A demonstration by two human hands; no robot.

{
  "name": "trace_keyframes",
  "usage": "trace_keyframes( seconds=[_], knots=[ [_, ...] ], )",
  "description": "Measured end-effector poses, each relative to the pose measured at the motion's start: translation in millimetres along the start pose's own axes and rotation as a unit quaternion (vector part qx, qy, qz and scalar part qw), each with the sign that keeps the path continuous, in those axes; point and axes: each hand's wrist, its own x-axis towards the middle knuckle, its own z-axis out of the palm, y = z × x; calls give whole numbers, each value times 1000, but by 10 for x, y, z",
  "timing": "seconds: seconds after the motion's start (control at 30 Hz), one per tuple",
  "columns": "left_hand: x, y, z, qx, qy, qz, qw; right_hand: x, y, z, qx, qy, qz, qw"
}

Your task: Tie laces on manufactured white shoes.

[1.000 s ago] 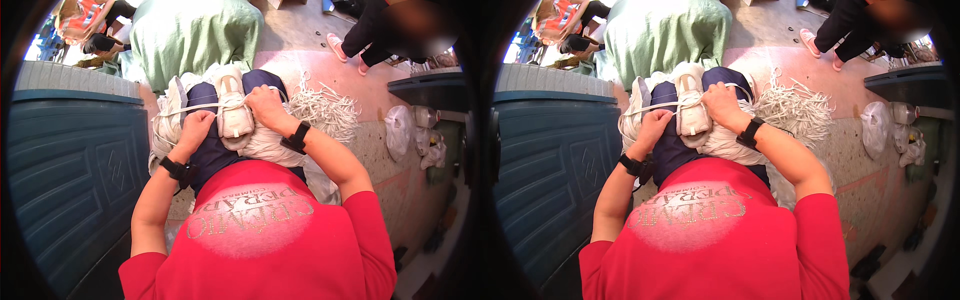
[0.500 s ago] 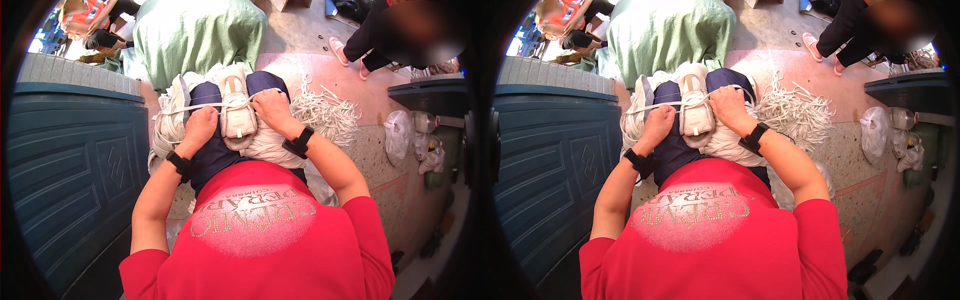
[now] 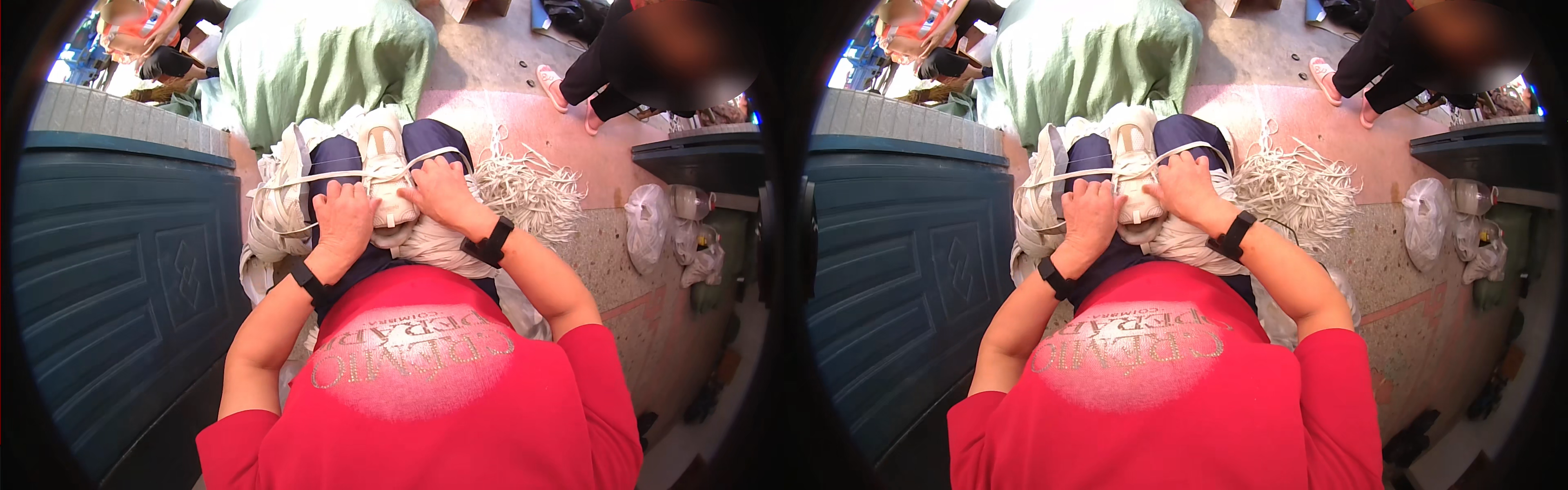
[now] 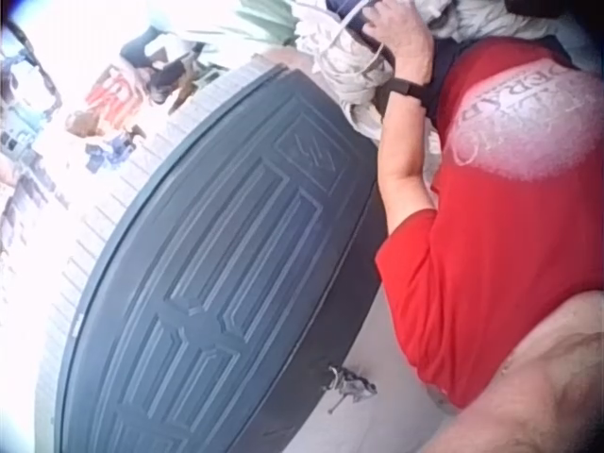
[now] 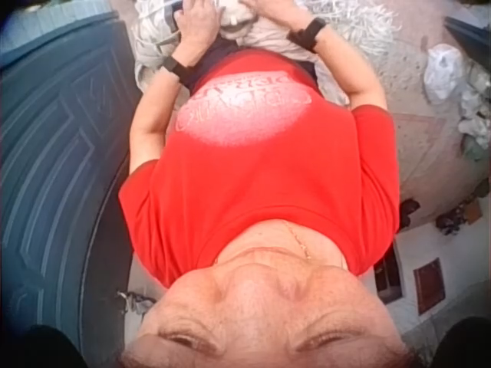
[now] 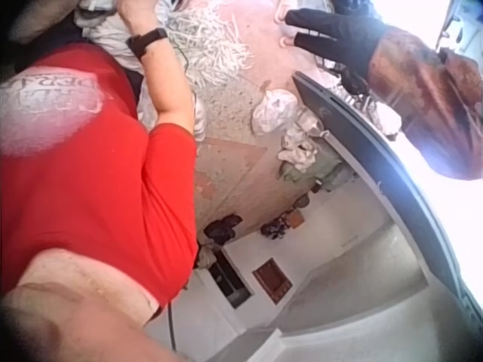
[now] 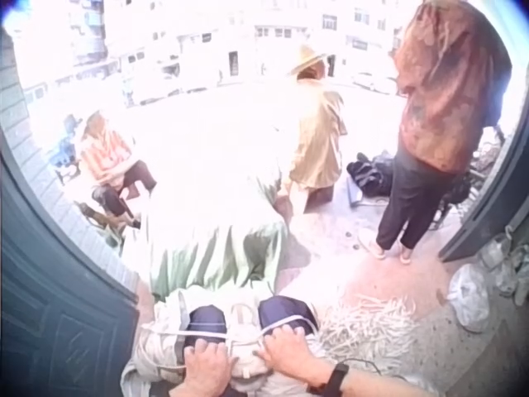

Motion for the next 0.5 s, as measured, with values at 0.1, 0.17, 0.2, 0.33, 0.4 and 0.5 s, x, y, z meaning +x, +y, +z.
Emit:
trace_keyframes(
  seconds=[0.1,0.17,0.2,0.33,0.4,0.5],
  knots=[
    [17,-147,182,-82,-25,-5,996,24,61,46,29,5,-24,999],
    [36,-252,214,-226,-38,-42,972,27,86,87,43,14,-43,998],
    [72,-240,153,-227,-37,-40,972,14,82,107,59,47,-44,996],
    [223,-76,3,-170,30,20,985,22,106,183,135,132,-73,979],
    [309,-24,62,-164,-18,61,984,37,93,200,167,144,-67,973],
    [415,-65,159,-196,-62,22,978,83,108,157,170,137,-95,971]
  ],
)
